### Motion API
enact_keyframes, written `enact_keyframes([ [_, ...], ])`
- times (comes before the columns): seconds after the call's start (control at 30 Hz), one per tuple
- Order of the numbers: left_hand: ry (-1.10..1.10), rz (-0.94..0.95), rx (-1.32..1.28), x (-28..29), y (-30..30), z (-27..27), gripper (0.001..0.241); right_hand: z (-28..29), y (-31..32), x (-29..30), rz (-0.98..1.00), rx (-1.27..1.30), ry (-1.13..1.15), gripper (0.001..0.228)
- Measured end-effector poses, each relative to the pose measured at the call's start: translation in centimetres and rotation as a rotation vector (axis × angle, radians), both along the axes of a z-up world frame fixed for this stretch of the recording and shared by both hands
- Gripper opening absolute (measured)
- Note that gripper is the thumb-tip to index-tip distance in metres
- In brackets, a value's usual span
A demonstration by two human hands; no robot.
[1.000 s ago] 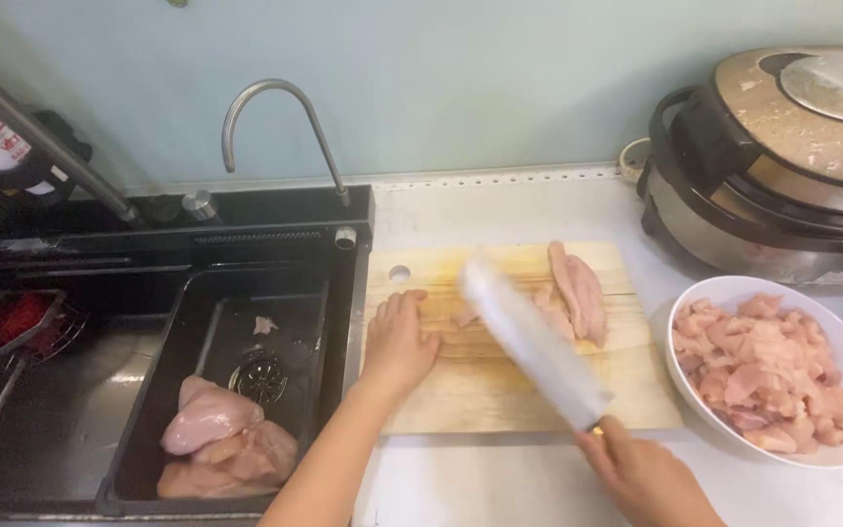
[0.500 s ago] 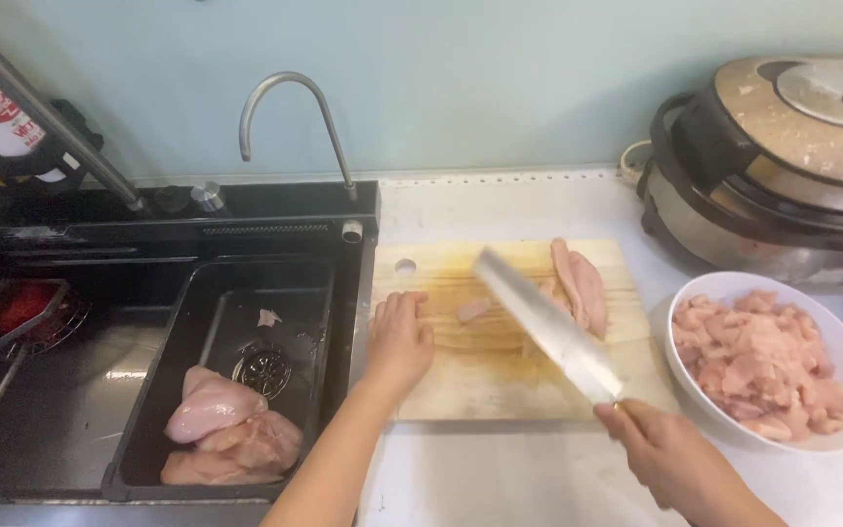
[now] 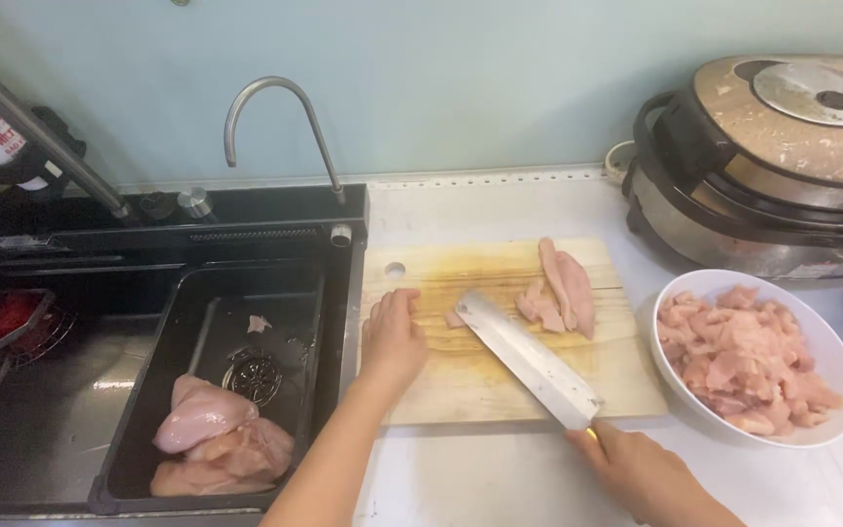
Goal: Cutting raw chicken breasts into small pieces on a wooden cutting board.
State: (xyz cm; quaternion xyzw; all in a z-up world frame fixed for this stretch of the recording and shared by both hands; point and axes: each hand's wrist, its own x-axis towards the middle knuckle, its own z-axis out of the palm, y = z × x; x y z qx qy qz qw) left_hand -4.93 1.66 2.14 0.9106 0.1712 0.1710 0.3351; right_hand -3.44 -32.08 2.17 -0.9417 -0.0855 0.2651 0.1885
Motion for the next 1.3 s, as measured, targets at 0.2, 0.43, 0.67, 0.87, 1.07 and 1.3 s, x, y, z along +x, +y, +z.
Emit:
enact_keyframes([
  [0.2,-0.156,-0.125,0.110,1.9,-2.4,-1.4,0.044,2.6,0.0,1.5,-0.281,0.493,0.295,0.054],
  [0.43,-0.053,-0.145,0.140,4.5,-5.5,-2.2,0.013,1.0,-1.4,2.1,-0.482,0.694,0.337,0.057],
  [0.67,0.222,-0.145,0.181,7.6,-7.4,4.0,0.029,-8.9,-5.6,3.4,-0.380,0.735,0.274,0.062],
  [0.87,0.003,-0.365,-0.077,12.5,-17.4,11.9,0.035,-10.2,-5.5,3.7,-0.433,0.680,0.301,0.062],
  [1.07,-0.150,-0.650,-0.071,15.2,-17.8,11.3,0.050,-11.6,-6.8,4.3,-0.431,0.713,0.279,0.060],
  [1.3,0.162,-0.487,0.025,11.4,-7.8,4.5,0.046,-14.0,-8.4,5.1,-0.531,0.734,0.307,0.064],
])
